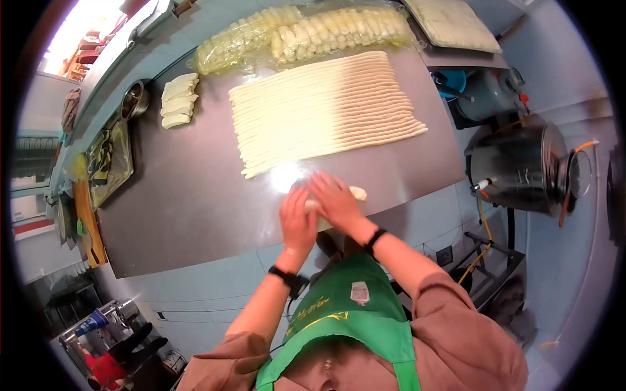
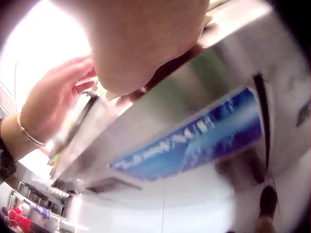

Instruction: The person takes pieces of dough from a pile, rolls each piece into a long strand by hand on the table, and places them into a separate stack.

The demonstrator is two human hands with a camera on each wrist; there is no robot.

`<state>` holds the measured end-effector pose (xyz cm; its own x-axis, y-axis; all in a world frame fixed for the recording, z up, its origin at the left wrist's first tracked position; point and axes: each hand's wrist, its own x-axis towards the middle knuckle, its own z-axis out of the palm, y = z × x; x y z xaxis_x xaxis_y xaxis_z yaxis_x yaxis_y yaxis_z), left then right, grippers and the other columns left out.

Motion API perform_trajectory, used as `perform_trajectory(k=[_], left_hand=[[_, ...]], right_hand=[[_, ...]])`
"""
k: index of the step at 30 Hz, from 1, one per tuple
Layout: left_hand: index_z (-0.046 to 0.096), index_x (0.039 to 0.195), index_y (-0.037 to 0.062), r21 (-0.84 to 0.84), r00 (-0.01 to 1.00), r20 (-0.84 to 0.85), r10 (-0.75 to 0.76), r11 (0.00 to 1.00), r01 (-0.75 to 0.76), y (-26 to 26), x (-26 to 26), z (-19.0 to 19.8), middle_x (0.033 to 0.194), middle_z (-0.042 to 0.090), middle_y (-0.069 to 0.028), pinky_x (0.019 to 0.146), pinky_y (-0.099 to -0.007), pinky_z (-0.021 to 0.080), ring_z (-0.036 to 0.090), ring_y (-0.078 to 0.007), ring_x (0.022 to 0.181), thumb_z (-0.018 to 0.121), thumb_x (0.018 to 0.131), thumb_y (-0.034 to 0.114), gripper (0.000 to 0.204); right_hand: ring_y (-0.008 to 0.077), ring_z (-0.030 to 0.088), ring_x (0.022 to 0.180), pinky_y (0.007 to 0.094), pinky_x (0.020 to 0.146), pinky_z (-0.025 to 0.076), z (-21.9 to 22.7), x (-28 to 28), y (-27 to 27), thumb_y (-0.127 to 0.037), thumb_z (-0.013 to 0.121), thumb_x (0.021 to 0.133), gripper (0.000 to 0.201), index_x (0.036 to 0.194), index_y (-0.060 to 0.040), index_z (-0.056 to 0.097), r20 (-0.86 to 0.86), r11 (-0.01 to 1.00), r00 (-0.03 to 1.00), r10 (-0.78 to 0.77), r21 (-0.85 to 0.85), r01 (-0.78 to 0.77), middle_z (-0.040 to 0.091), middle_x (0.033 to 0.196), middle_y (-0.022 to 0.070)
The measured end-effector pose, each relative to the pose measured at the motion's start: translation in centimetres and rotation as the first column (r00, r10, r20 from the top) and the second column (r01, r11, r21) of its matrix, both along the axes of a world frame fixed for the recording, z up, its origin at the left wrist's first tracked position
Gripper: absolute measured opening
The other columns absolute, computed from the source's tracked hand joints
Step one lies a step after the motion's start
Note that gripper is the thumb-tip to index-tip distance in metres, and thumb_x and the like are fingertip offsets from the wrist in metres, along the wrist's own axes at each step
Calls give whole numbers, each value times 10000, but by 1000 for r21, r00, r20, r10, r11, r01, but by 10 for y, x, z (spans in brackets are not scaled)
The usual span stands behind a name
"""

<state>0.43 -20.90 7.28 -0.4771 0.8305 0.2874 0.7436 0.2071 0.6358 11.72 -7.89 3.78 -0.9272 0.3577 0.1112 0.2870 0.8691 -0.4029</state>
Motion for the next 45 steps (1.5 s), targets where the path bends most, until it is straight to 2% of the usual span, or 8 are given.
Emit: perform_trajectory(k=[4,10,14,16,23,30,36,45], left_hand=[[503,1483,-21,112,990,51,-128,986,122,94,9,7,1534,528,-217,1218,-554,325,434,-458,1467,664,935,132,592],[475,1539,11,-42,888,59,-456,888,458,12,75,-40,1603,466,-210,1272,-589,249,345,-432,1546,653,950,212,646],[440,1574,21,-226,952,-89,-293,937,267,62,30,-45,1655,409,-189,1284,-559,209,315,-399,1565,578,1006,376,684],[407,1595,26,-280,960,-231,-159,956,91,97,0,-25,1684,365,-183,1288,-546,183,274,-369,1586,617,982,363,731],[367,1637,104,-445,945,-73,-320,858,256,-35,32,-28,1713,311,-162,1274,-558,222,271,-384,1584,740,908,353,855],[367,1635,116,-342,932,-360,-37,935,-95,39,-39,-28,1708,311,-171,1289,-569,184,251,-392,1586,678,976,347,764],[353,1633,72,-579,976,-160,-149,815,29,-86,3,-17,1719,290,-173,1283,-594,169,242,-391,1587,660,990,307,750],[360,1629,55,-477,947,-306,-97,877,-64,-31,-64,-31,1707,304,-201,1287,-595,149,230,-408,1594,677,978,265,754]], right_hand=[[300,339,1563,488,1269,251,8,-48,35,-319,552,1023,622,1583,-69,449,-202,947,939,-279,104,304,405,1674,113],[304,335,1565,494,1278,229,-18,92,-60,-339,500,1035,624,1591,-61,435,136,990,982,-129,69,121,406,1675,114],[299,288,1592,485,1282,217,-22,48,11,-353,455,1054,615,1606,-83,423,220,980,968,-125,-122,155,363,1699,145],[286,303,1584,478,1271,234,-3,9,51,-377,534,1030,655,1599,-71,427,12,955,965,-262,149,257,377,1687,147],[273,338,1561,465,1256,254,15,135,3,-384,692,954,732,1569,-65,453,122,989,981,-148,19,147,438,1642,126],[287,318,1573,509,1266,225,-3,77,78,-342,708,955,745,1589,-65,429,35,954,958,-286,108,281,427,1656,117],[310,331,1559,531,1256,235,16,185,38,-330,681,980,720,1588,-49,420,165,956,943,-288,101,274,415,1657,135],[309,338,1558,523,1270,228,-9,145,99,-350,660,992,708,1594,-64,419,-33,897,907,-420,133,421,423,1651,126]])
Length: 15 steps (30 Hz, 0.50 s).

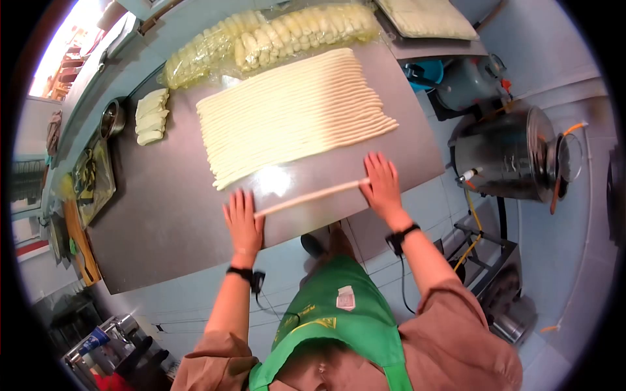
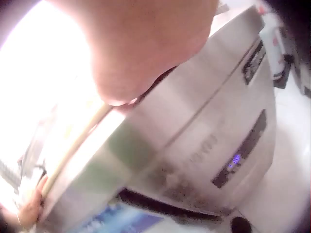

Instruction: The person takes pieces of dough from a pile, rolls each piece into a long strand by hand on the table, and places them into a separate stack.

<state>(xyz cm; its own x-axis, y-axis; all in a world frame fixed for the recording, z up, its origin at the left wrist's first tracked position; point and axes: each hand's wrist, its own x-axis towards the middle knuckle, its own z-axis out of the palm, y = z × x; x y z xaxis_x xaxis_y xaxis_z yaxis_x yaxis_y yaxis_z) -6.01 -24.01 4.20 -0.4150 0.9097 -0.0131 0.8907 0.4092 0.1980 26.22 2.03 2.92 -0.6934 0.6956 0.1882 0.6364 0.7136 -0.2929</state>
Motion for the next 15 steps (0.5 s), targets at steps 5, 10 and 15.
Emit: perform_trajectory(k=[5,10,15], left_hand=[[368,1628,58,-45,996,68,52,998,-49,-69,34,-5,1697,324,-199,1288,-593,138,249,-408,1588,644,994,283,727],[382,1607,25,-4,956,212,202,979,-205,66,21,35,1666,366,-222,1281,-553,182,271,-402,1577,646,956,246,737],[345,1622,2,160,967,214,-136,982,103,78,102,-6,1698,335,-188,1285,-538,192,275,-382,1583,607,1017,388,764]], right_hand=[[325,330,1561,532,1266,227,12,60,-44,-326,658,995,688,1582,-51,427,124,988,990,63,-151,-43,416,1655,136],[333,377,1528,503,1247,271,16,-56,23,-283,678,944,681,1531,-10,467,-48,1000,999,-8,-6,8,475,1597,170],[314,415,1505,479,1241,297,-6,-101,-70,-298,672,968,636,1526,-49,494,-112,932,935,336,-102,-347,482,1595,151]])
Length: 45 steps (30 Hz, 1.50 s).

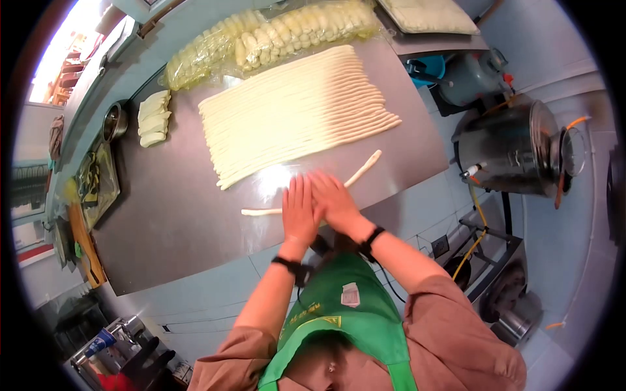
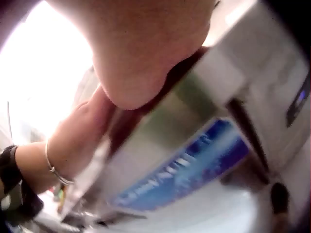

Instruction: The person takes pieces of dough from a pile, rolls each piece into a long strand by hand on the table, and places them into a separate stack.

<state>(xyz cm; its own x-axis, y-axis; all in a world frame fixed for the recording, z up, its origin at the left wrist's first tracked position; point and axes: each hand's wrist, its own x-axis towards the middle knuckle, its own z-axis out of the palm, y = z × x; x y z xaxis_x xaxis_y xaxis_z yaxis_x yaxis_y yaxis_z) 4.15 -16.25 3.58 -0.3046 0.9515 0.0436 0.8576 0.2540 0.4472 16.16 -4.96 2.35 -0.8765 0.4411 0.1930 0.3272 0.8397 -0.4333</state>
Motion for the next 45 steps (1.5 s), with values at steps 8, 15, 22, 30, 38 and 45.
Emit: perform_trajectory(k=[8,15,22,30,38,45], left_hand=[[347,1628,28,-114,992,-112,-56,992,43,-40,-36,-4,1723,294,-169,1294,-532,184,247,-359,1600,680,965,388,825],[362,1625,57,-124,995,-93,18,992,-30,-111,-50,9,1707,306,-193,1285,-562,192,248,-399,1588,697,951,336,802],[354,1617,18,-8,974,-156,163,986,-166,-56,-110,4,1694,313,-228,1287,-568,177,247,-414,1586,710,936,265,807],[325,1623,-7,-196,985,-102,139,968,-157,-147,-97,8,1697,310,-224,1291,-570,165,250,-430,1580,682,961,243,792],[300,1637,-5,-55,947,-272,174,979,-195,-133,-142,2,1703,311,-207,1298,-580,132,237,-393,1598,645,970,320,818],[298,1641,1,-136,932,-260,253,946,-295,-158,-137,1,1708,312,-189,1296,-580,124,243,-386,1596,600,1012,300,758]], right_hand=[[257,354,1556,453,1271,263,9,53,38,-333,694,952,685,1555,-87,478,152,994,987,46,94,-61,444,1642,91],[301,357,1552,476,1267,259,28,119,38,-332,673,980,699,1585,-73,437,213,997,975,-70,-2,72,424,1654,121],[290,327,1568,489,1270,254,15,93,107,-345,702,955,752,1598,-81,417,134,982,975,-179,84,169,389,1679,108],[309,335,1564,507,1280,225,26,188,74,-347,686,975,741,1602,-73,403,296,977,931,-215,65,205,411,1662,129],[326,305,1579,532,1277,207,9,161,124,-307,646,1009,699,1609,-57,388,136,929,923,-360,140,342,385,1679,139],[327,264,1598,524,1283,160,-1,187,116,-302,585,1041,660,1626,-79,375,157,910,898,-411,127,394,346,1704,137]])
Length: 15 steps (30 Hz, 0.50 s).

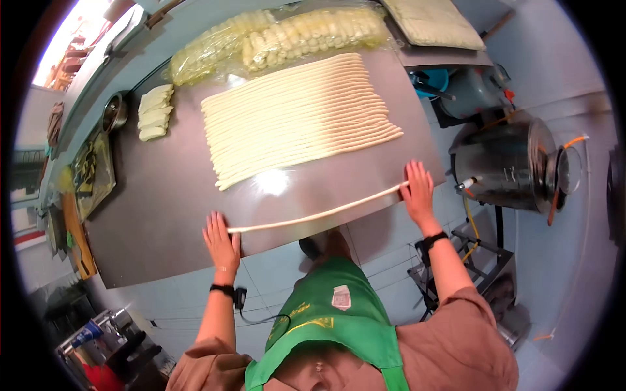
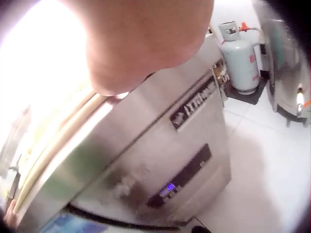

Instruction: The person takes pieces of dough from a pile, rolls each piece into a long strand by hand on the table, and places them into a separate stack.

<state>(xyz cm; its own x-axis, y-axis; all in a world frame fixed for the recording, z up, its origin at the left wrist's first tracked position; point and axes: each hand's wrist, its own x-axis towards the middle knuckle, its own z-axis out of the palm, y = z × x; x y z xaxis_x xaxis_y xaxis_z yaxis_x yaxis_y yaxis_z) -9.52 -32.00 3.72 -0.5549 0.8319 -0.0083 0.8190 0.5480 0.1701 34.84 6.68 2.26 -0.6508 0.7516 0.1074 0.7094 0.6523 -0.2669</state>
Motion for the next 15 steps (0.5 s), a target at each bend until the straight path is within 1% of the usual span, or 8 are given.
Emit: perform_trajectory(k=[3,5,7,9,10,12,13,15], left_hand=[[304,1637,2,46,996,-63,68,997,-65,48,-32,-4,1705,317,-189,1295,-574,132,248,-387,1592,567,1042,299,715],[324,1639,26,26,997,-53,53,998,-52,33,-23,-5,1710,307,-190,1292,-573,147,246,-386,1593,578,1039,288,702],[344,1640,50,25,997,-57,52,998,-51,17,-10,-1,1715,298,-190,1289,-573,161,245,-385,1595,589,1036,276,690],[509,1536,93,55,999,-25,-39,998,41,-15,16,7,1599,459,-188,1231,-539,307,400,-382,1497,668,992,208,578],[509,1536,93,48,999,-23,-26,998,27,-22,18,9,1599,459,-188,1231,-539,307,400,-382,1497,668,992,208,578],[638,1300,90,125,954,255,156,973,-193,-27,17,11,1346,621,-149,1127,-501,416,531,-364,1315,740,924,116,391],[638,1300,90,124,951,262,162,972,-200,-30,13,13,1346,621,-149,1127,-501,416,531,-364,1315,740,924,116,391],[619,1114,62,135,951,300,69,984,-114,-21,-6,17,1080,664,-86,964,-441,509,623,-294,1083,756,903,68,252]], right_hand=[[330,270,1595,522,1279,170,-8,-48,47,-296,565,1054,638,1627,-88,378,-52,998,997,-64,15,65,352,1702,137],[339,276,1590,517,1277,176,-5,-46,41,-323,543,1069,624,1626,-93,382,-43,998,998,-50,43,52,361,1696,141],[342,306,1574,508,1259,224,-6,-18,12,-276,621,1028,639,1610,-105,422,1,998,999,39,40,-39,387,1680,140],[333,391,1518,498,1215,306,17,4,-14,-204,724,951,574,1492,-97,566,-37,994,995,97,-51,-98,462,1622,113],[333,391,1518,498,1215,306,23,4,-15,-204,724,951,574,1492,-97,566,-36,992,993,109,-58,-111,462,1622,113],[311,450,1455,487,1158,368,37,3,-11,-142,798,861,429,1269,-81,680,8,971,999,-36,-236,36,592,1450,79],[311,450,1455,487,1158,368,43,3,-3,-142,798,861,429,1269,-81,680,15,972,999,-29,-235,32,592,1450,79],[263,628,1249,428,1034,497,58,-8,28,-138,786,908,212,1075,-75,671,117,937,978,172,-326,-126,678,1201,56]])
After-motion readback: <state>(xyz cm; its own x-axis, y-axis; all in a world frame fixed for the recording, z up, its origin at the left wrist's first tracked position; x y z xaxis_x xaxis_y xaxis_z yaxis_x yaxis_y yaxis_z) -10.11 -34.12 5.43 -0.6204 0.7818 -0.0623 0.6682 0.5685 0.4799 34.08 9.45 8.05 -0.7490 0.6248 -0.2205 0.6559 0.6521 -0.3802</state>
